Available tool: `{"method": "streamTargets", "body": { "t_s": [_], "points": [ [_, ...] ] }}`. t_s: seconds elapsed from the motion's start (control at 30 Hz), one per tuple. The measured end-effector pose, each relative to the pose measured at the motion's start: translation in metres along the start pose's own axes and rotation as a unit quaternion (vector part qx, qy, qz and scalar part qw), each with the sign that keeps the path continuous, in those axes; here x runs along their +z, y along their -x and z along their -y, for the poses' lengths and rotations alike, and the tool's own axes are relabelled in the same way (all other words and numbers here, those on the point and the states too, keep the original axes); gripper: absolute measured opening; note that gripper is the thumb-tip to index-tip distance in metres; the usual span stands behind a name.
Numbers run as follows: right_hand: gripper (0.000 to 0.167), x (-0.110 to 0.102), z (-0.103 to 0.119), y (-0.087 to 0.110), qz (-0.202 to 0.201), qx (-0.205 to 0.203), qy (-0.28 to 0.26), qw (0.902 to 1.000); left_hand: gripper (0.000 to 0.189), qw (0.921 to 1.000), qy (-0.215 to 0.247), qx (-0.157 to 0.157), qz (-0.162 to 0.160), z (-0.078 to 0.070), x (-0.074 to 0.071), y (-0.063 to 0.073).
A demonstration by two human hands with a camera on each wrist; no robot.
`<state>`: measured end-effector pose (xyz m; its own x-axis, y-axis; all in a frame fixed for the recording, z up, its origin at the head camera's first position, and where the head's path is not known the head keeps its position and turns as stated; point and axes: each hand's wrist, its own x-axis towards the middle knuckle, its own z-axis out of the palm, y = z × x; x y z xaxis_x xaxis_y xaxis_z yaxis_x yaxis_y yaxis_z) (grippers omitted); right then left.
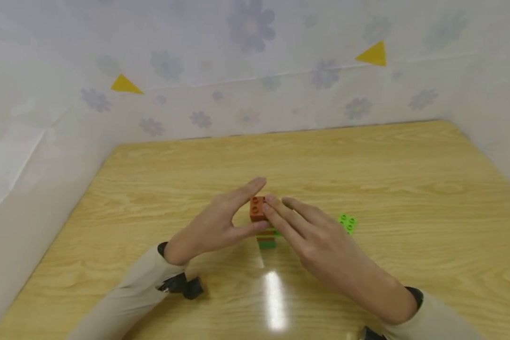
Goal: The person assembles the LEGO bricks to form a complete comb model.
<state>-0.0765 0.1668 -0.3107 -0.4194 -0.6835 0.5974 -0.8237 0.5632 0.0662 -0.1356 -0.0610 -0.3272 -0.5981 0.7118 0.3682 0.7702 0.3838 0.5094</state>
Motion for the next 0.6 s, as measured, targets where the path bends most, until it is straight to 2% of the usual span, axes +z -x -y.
{"method": "streamTargets", "body": {
  "t_s": [0.1, 0.17, 0.37, 0.6],
  "points": [
    [0.047, 0.0009, 0.0007, -0.0008, 0.001, -0.001, 0.002, 1.0000, 0.082, 0.9986, -0.002, -0.035, 0.039, 0.0014, 0.0002, 0.0008],
    [0.046, 0.0012, 0.0009, -0.0017, -0.003, -0.003, 0.003, 1.0000, 0.083, 0.9979, -0.001, -0.046, 0.047, 0.0010, -0.0006, 0.0011],
    [0.045, 0.0011, 0.0017, -0.0021, -0.010, -0.005, 0.005, 0.9999, 0.082, 0.9985, -0.003, -0.034, 0.044, -0.0003, -0.0026, 0.0002],
    [0.044, -0.0007, 0.0013, -0.0005, -0.015, -0.002, -0.004, 0.9999, 0.080, 0.9976, -0.036, -0.016, 0.057, 0.0014, -0.0035, -0.0023]
  ]
}}
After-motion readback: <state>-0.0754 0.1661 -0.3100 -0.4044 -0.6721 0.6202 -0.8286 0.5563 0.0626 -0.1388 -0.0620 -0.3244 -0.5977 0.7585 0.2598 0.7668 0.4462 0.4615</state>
